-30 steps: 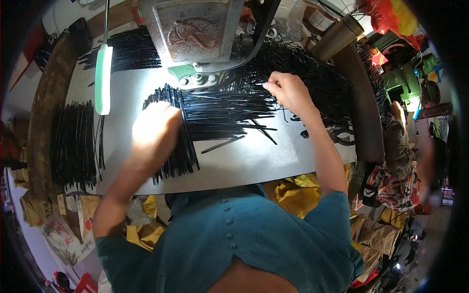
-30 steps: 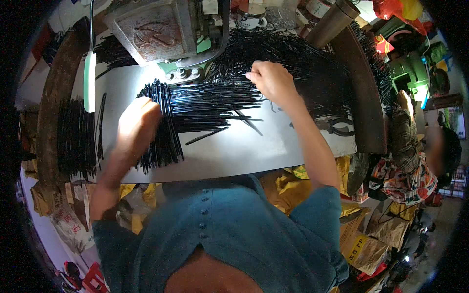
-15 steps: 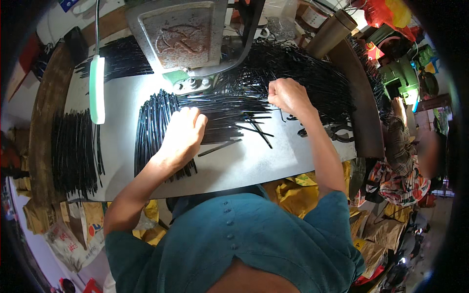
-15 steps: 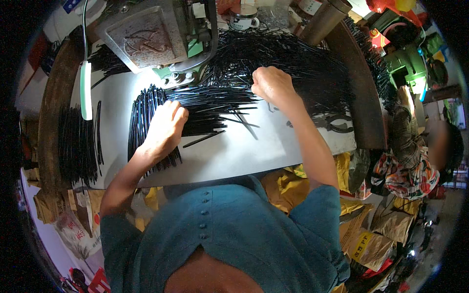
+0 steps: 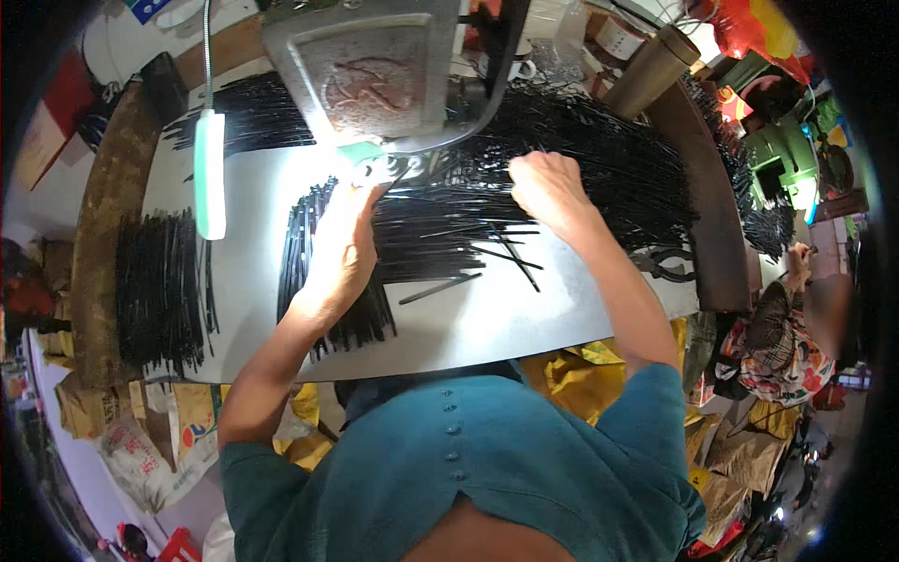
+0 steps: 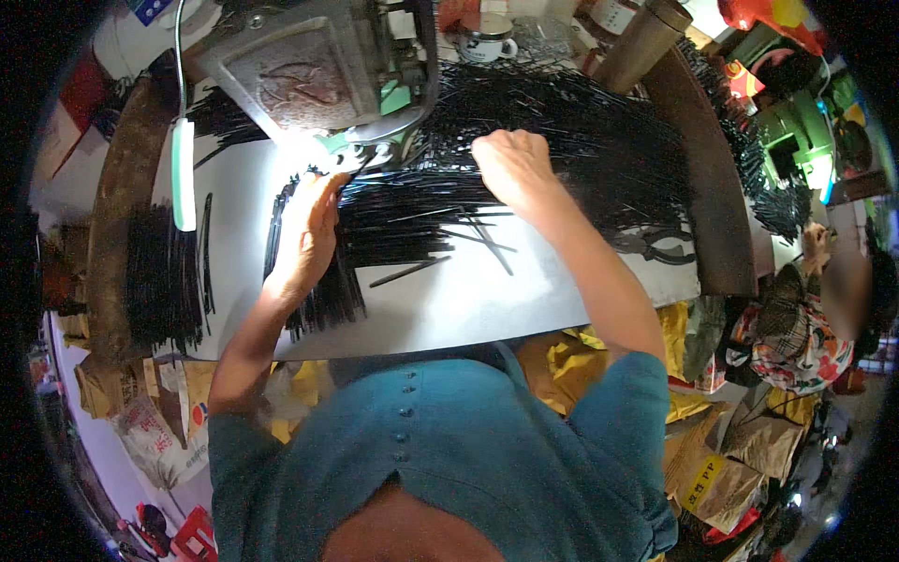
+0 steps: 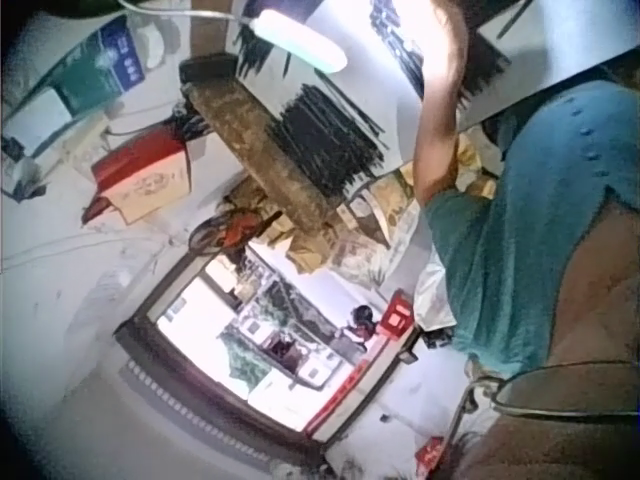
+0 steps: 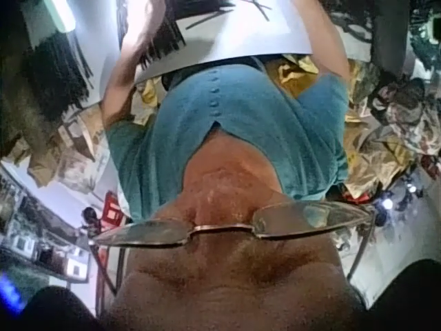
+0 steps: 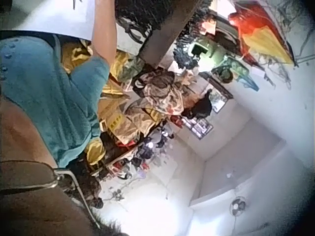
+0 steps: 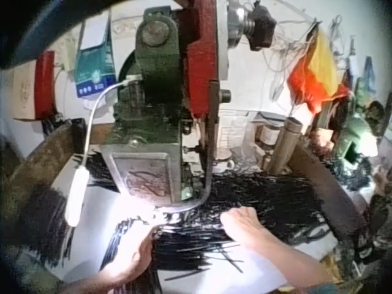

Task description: The person feeds thin rods into a press machine by hand to crimp their ends, occasionally adjusting components with pliers, and stacks the processed rods on the table.

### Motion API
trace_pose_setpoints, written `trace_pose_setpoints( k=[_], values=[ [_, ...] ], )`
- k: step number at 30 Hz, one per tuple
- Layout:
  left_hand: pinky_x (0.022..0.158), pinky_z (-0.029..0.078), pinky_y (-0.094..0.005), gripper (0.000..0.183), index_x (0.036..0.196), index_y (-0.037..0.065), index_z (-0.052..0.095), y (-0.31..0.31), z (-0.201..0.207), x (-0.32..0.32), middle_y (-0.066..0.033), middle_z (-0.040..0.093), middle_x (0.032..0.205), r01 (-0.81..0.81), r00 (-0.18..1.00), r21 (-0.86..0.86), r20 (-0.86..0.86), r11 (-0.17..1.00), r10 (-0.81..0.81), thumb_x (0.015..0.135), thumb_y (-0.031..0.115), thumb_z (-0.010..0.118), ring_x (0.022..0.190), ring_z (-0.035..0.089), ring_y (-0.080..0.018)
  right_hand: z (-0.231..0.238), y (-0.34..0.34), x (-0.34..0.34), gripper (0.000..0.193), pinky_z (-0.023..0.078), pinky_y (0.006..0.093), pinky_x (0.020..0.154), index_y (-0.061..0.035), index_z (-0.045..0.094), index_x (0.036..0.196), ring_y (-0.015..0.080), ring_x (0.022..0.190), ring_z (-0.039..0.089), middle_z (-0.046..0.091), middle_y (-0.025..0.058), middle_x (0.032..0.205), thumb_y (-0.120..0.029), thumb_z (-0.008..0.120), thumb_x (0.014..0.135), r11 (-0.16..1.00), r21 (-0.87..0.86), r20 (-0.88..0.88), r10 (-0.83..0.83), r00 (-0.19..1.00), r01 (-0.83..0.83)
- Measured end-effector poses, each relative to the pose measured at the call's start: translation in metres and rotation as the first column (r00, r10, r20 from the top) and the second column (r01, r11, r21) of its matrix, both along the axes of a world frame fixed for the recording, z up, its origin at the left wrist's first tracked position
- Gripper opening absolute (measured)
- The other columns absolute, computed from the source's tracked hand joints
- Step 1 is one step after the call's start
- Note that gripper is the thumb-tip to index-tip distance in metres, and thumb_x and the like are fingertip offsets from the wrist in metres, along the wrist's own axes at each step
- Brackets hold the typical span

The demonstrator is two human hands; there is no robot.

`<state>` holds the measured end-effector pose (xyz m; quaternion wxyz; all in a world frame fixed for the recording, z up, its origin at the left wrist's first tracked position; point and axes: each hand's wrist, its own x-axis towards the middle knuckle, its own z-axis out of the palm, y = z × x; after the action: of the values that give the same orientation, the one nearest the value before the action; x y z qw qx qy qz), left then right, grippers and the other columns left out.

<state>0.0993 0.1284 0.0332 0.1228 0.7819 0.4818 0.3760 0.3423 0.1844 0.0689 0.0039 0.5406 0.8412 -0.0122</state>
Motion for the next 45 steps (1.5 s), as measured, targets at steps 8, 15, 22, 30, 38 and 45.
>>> trace_pose_setpoints(
  k=[8,15,22,30,38,45],
  values=[
    [0.070,0.044,-0.0370,0.043,0.111,-0.004,0.043,0.005,-0.010,-0.019,-0.0223,0.051,0.089,-0.056,0.976,0.036,-0.210,0.998,0.062,0.069,-0.011,0.041,0.078,0.051,-0.0334,0.013,-0.004,-0.002,0.010,0.044,0.0367,0.055,-0.0034,0.054,0.063,0.0274,0.059,0.057,0.056,0.0130,0.062,-0.013,0.053,0.063,1.000,0.005,-0.132,0.007,0.991,-0.007],
    [0.068,0.044,-0.0350,0.028,0.102,-0.006,0.047,0.004,0.000,-0.011,-0.0214,0.051,0.087,-0.116,0.940,0.199,-0.295,0.973,0.172,0.074,-0.004,0.043,0.078,0.052,-0.0324,-0.020,-0.001,-0.037,0.008,0.041,0.0271,0.048,-0.0024,0.050,0.069,0.0135,0.047,0.050,0.052,0.0056,0.055,-0.006,0.057,0.069,0.988,-0.041,-0.717,0.077,0.693,-0.152],
    [0.068,0.045,-0.0348,0.027,0.102,-0.005,0.046,0.000,0.011,-0.014,-0.0219,0.049,0.091,-0.208,0.919,0.146,-0.308,0.967,0.245,0.076,-0.001,0.044,0.080,0.052,-0.0334,-0.012,0.000,-0.069,0.011,0.028,0.0148,0.039,-0.0015,0.059,0.079,0.0010,0.044,0.037,0.048,-0.0025,0.058,-0.012,0.055,0.078,0.785,-0.502,-0.858,-0.400,0.321,-0.364],
    [0.067,0.046,-0.0356,0.030,0.102,-0.003,0.049,0.001,0.011,-0.010,-0.0222,0.051,0.091,-0.222,0.925,0.107,-0.291,0.969,0.244,0.072,-0.008,0.042,0.077,0.054,-0.0341,-0.015,0.004,-0.074,0.014,0.024,0.0158,0.037,-0.0030,0.057,0.067,0.0013,0.043,0.031,0.039,-0.0055,0.053,-0.012,0.054,0.078,0.783,-0.467,-0.884,-0.427,0.191,-0.412],
    [0.067,0.046,-0.0313,0.028,0.102,-0.004,0.047,0.002,0.005,-0.013,-0.0182,0.050,0.093,-0.181,0.921,0.230,-0.301,0.956,0.246,0.075,0.001,0.042,0.079,0.053,-0.0286,-0.020,0.006,-0.075,0.013,0.025,0.0146,0.038,-0.0038,0.054,0.067,0.0006,0.045,0.034,0.042,-0.0045,0.056,-0.012,0.056,0.076,0.812,-0.381,-0.921,-0.377,0.102,-0.442],
    [0.067,0.046,-0.0311,0.028,0.102,-0.004,0.047,0.002,0.005,-0.012,-0.0172,0.050,0.092,-0.182,0.927,0.184,-0.295,0.966,0.230,0.075,0.001,0.042,0.079,0.053,-0.0277,-0.016,0.006,-0.079,0.010,0.024,0.0140,0.037,-0.0038,0.054,0.068,0.0002,0.043,0.033,0.042,-0.0048,0.056,-0.011,0.058,0.074,0.820,-0.383,-0.918,-0.390,0.076,-0.425]
  ],
)
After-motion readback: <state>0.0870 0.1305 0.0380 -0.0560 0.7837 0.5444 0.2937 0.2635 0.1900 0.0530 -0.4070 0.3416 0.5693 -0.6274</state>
